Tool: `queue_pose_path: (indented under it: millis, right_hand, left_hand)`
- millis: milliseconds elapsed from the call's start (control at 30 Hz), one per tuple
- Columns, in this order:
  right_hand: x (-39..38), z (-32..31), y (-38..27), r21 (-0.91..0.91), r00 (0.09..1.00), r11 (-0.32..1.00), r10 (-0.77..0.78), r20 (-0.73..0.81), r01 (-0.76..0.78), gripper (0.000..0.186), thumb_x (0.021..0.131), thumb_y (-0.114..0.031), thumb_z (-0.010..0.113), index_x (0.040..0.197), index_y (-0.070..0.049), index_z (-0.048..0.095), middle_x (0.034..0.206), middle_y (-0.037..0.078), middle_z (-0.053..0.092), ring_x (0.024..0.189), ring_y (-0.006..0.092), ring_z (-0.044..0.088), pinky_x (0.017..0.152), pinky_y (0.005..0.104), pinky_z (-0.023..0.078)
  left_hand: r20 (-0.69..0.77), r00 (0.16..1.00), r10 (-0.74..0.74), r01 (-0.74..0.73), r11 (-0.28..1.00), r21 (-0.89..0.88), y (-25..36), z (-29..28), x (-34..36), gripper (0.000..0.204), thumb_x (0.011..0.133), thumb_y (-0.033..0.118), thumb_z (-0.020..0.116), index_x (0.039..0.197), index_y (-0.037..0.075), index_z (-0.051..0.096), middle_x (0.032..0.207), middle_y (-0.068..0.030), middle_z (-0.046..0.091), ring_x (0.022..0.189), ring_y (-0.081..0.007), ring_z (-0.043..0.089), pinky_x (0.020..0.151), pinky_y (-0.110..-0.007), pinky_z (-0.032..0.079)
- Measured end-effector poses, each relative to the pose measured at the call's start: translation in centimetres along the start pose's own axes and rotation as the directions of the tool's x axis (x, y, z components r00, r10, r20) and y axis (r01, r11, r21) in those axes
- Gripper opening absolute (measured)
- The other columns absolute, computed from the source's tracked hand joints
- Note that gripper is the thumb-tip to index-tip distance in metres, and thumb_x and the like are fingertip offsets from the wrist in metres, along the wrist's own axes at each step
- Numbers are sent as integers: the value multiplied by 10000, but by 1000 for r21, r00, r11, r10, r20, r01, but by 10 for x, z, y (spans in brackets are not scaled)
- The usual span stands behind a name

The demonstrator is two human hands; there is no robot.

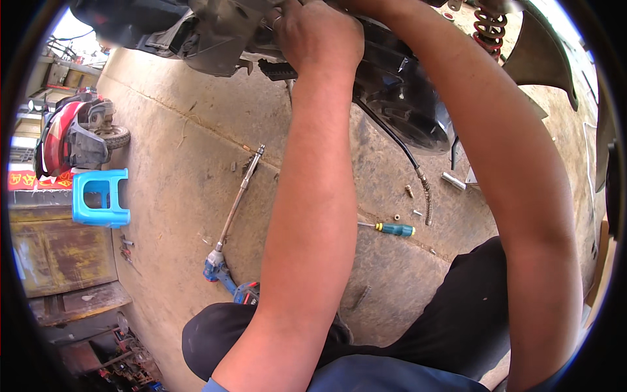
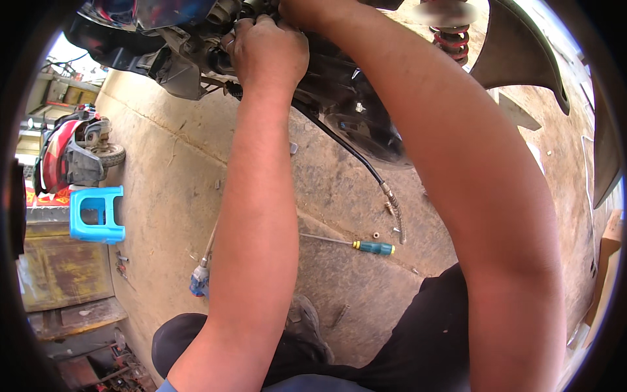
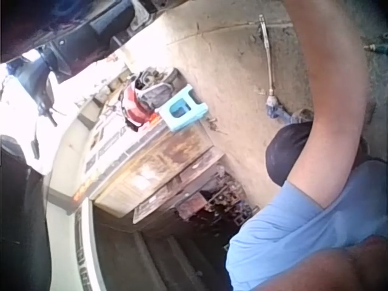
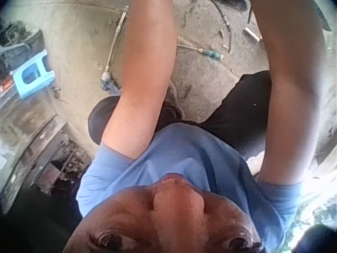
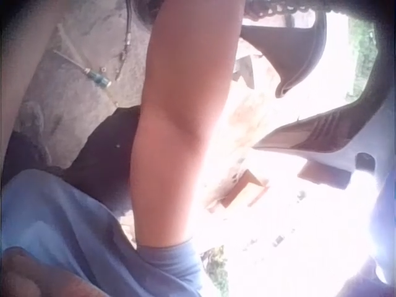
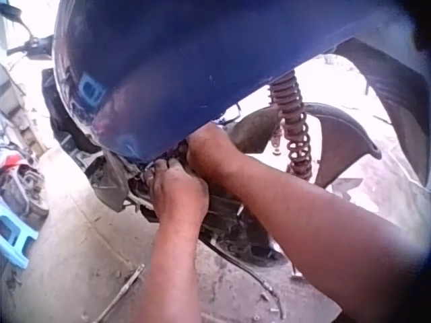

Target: Using a screwdriver and an impact wrench to disassemble and repair components of a blue scooter.

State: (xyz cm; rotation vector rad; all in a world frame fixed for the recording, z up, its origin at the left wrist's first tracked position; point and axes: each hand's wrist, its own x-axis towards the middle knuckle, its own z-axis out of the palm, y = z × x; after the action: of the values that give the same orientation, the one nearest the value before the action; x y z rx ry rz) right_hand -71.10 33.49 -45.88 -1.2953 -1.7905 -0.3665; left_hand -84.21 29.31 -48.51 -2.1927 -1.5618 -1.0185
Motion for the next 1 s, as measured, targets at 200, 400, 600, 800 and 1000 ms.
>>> queue_pose_path:
  millis: [200,400,600,800,1000]
  right_hand:
    - [2,-12,-9,20,999,999,-29,42,28,384,780,-47,665,1162,-52,707,1115,288,691,1061,465,665,910,495,546]
    - [5,-4,-1,-17,999,999,-45,27,46,369,765,-51,680,1132,-19,705,1115,287,690,1067,446,668,912,483,544]
    - [7,4,13,-131,975,966,-223,-1,221,360,730,-70,695,1083,-2,711,1095,261,696,1054,422,663,918,466,531]
    - [3,-1,1,-142,977,967,-211,13,210,302,743,-68,678,1037,-12,727,1091,240,702,1068,418,653,938,478,512]
    - [4,-11,5,-84,969,965,-247,17,248,282,763,-81,687,1035,-21,735,1107,222,711,1052,401,657,918,471,511]
  left_hand:
    - [42,999,0,-1,1000,16,0,-4,-1,451,978,311,519,1137,-74,690,1270,-301,632,1266,-447,538,1142,-488,363]
    - [-32,999,-11,10,999,-32,2,-2,-3,451,986,320,562,1175,-76,663,1275,-299,627,1274,-465,528,1127,-501,387]
    - [-47,999,6,-9,998,-68,4,-2,-6,448,994,307,540,1176,-88,649,1260,-290,626,1267,-471,529,1108,-510,415]
    - [-37,999,-6,4,999,-50,3,-3,-5,425,996,297,522,1160,-68,666,1245,-289,629,1249,-478,538,1108,-511,416]
    - [116,993,-32,35,999,-23,6,-12,9,460,978,342,550,1131,-57,721,1268,-305,623,1249,-475,548,1099,-511,430]
